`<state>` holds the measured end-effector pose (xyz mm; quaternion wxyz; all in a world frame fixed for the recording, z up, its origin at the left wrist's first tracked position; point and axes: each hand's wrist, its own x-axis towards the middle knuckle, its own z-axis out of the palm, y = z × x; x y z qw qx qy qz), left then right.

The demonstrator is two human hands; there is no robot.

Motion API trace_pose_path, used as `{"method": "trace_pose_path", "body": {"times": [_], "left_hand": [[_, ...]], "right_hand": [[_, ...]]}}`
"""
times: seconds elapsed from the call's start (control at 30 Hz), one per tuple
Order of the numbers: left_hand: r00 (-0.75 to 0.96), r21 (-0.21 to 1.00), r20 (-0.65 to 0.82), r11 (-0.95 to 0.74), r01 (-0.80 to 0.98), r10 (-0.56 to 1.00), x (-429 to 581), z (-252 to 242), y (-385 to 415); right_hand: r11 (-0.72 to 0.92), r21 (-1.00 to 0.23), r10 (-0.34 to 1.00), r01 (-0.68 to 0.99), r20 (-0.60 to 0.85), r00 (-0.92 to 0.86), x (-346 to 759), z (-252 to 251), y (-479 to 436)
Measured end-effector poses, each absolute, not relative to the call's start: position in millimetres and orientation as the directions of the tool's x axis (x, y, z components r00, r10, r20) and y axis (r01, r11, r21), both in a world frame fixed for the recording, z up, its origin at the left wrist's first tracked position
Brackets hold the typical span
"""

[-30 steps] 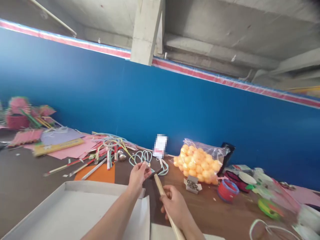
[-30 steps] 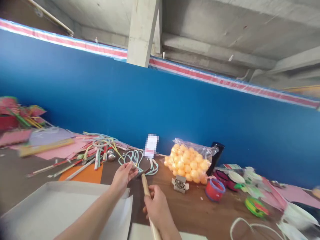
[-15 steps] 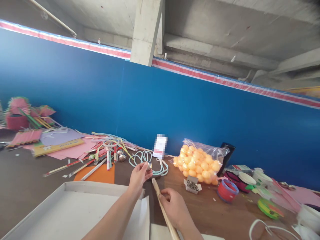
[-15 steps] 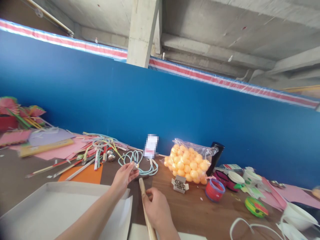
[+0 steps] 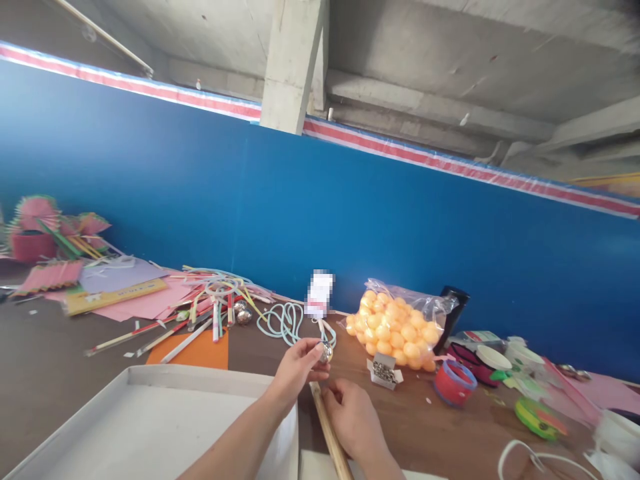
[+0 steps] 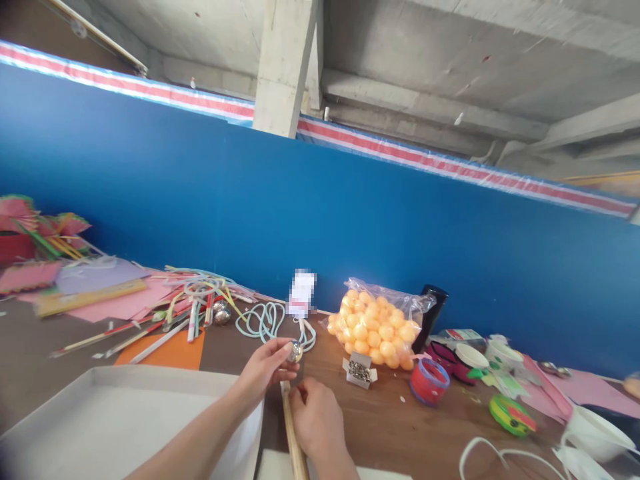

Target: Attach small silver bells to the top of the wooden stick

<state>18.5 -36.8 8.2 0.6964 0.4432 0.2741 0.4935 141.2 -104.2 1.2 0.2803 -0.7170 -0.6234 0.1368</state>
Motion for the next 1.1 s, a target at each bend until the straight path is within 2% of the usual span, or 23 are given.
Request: {"method": "trace_pose_path", "body": {"times": [0.17,0.3,0.4,0.57,0.9,1.1], "left_hand": [[0.382,0.911,0.032,0.130,-0.391,0.924,19.7,7.8,-37.4],[0.385,0.921,0.017,0.136,-0.365,0.923,20.2,7.5,-38.2],[0.383,0.921,0.009,0.141,-0.362,0.924,20.8,7.4,-38.7],[0.379,0.916,0.000,0.152,-0.370,0.925,20.4,6.6,-39.0],[0.388,0.921,0.032,0.124,-0.371,0.921,21.2,-1.7,-36.8],[0.383,0.919,0.027,0.127,-0.372,0.923,22.6,-3.3,-36.1]], "right_hand": [[-0.082,-0.559,0.954,0.825,0.195,0.227,149.5,3.1,-100.5],[-0.140,-0.595,0.894,0.791,0.268,0.359,169.4,8.1,-93.8],[-0.251,-0.619,0.816,0.744,0.278,0.507,191.1,13.3,-90.9],[-0.483,-0.604,0.682,0.633,0.193,0.705,223.2,17.5,-90.0],[-0.591,-0.549,0.662,0.592,0.089,0.744,254.4,-0.6,-82.2],[-0.588,-0.530,0.681,0.610,0.082,0.728,260.4,-5.8,-78.9]]}}
